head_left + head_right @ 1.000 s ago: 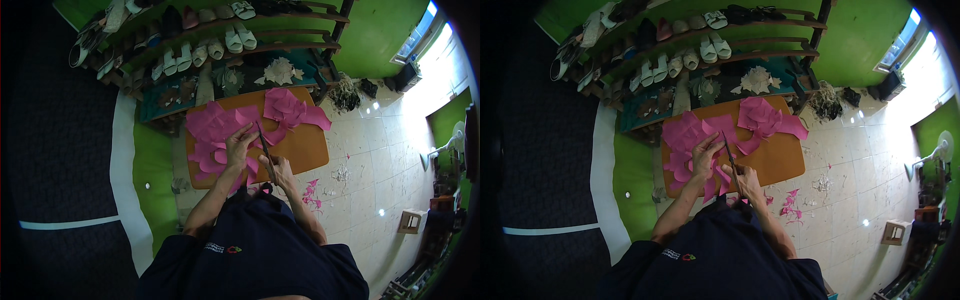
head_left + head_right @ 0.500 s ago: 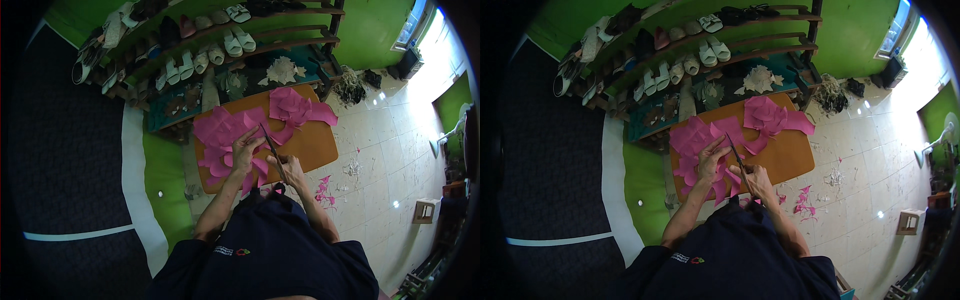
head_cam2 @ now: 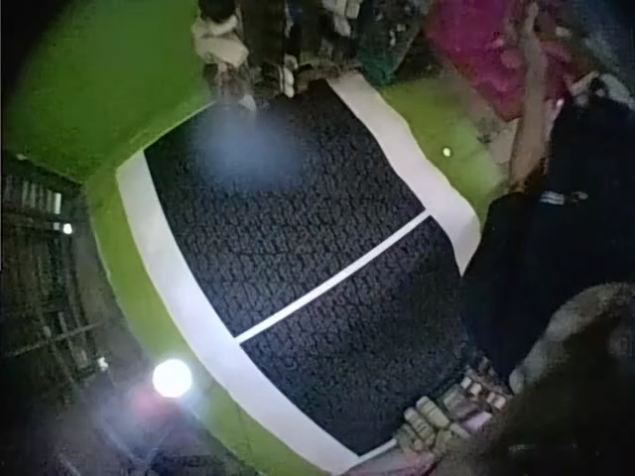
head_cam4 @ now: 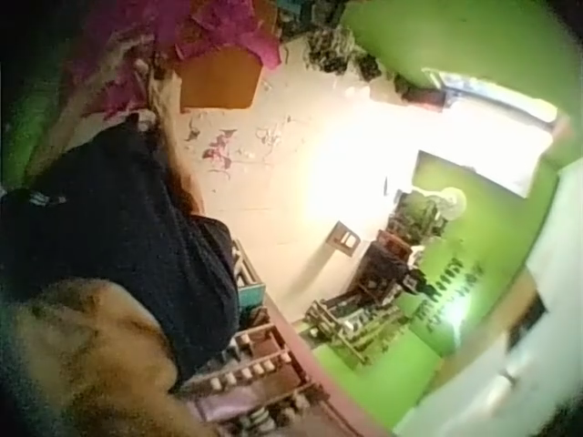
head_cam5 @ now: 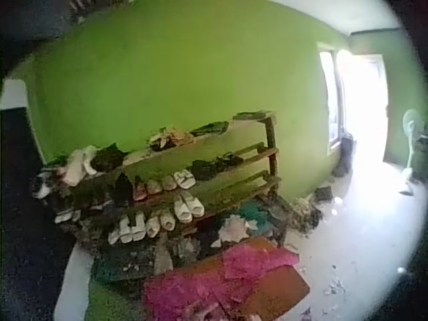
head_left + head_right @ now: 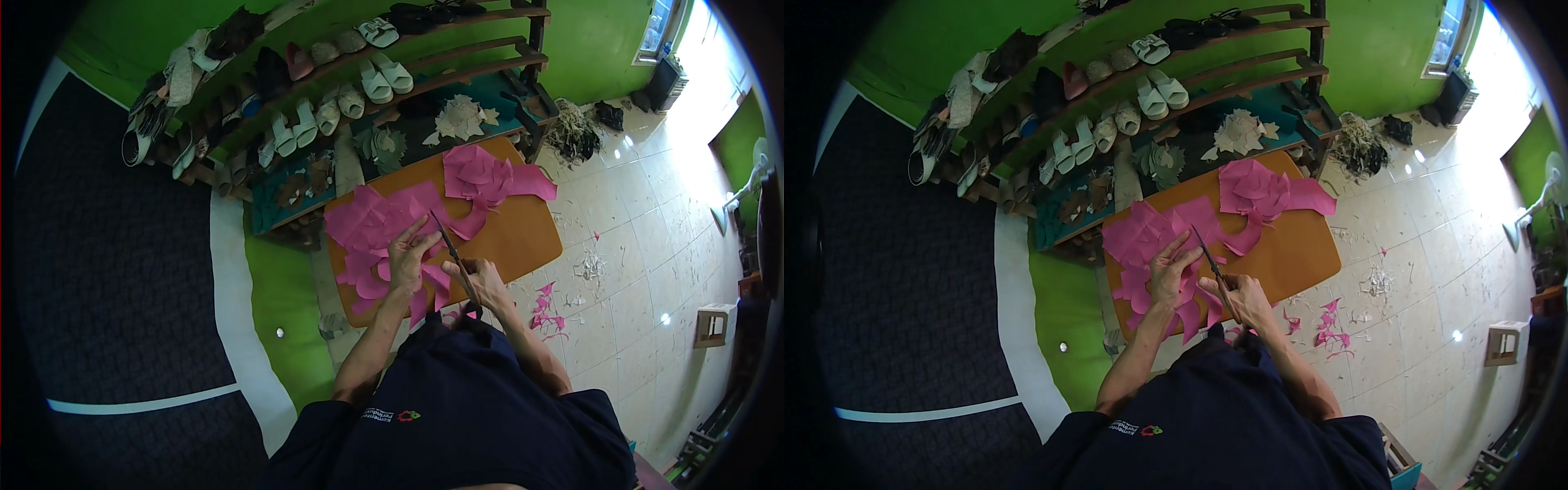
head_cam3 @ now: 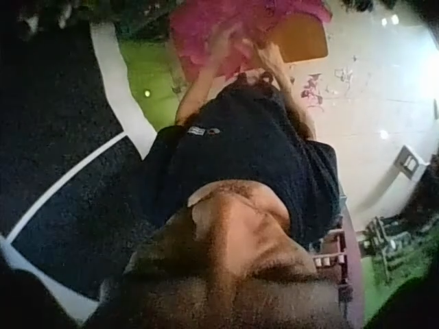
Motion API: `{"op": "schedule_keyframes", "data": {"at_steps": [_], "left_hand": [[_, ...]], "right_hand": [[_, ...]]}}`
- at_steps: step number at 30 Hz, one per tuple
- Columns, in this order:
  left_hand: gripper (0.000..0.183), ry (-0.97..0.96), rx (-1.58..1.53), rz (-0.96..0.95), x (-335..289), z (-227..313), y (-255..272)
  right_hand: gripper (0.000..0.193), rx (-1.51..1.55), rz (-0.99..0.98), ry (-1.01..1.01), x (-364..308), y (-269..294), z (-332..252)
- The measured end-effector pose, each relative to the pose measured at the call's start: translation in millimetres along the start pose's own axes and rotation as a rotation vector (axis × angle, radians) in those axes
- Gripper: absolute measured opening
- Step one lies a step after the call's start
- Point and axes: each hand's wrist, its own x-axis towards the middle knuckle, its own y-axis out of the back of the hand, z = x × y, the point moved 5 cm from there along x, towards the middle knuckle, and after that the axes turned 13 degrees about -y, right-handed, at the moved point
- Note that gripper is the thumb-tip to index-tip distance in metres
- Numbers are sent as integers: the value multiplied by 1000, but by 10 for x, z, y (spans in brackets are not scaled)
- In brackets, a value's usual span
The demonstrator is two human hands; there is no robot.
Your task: Cut pink fabric into shoe component shapes using scissors.
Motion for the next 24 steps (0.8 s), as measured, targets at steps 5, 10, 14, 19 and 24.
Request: {"op": "schedule_keyframes", "data": {"at_steps": [5, 10, 14, 19, 24], "left_hand": [[57, -20, -17, 8, 23, -109, 38], [58, -15, -22, -18, 19, -86, 51], [55, 2, -41, 2, 6, 18, -21], [54, 25, -22, -38, 77, -54, 32], [58, 59, -11, -75, 44, -59, -15]], "right_hand": [[79, 17, -28, -44, 31, 13, 54], [77, 10, -44, -75, 11, 45, 52], [77, 9, -75, -143, -5, 69, 65], [72, -32, -35, -60, 28, 37, 100], [74, 21, -43, -73, 97, -28, 205]]}}
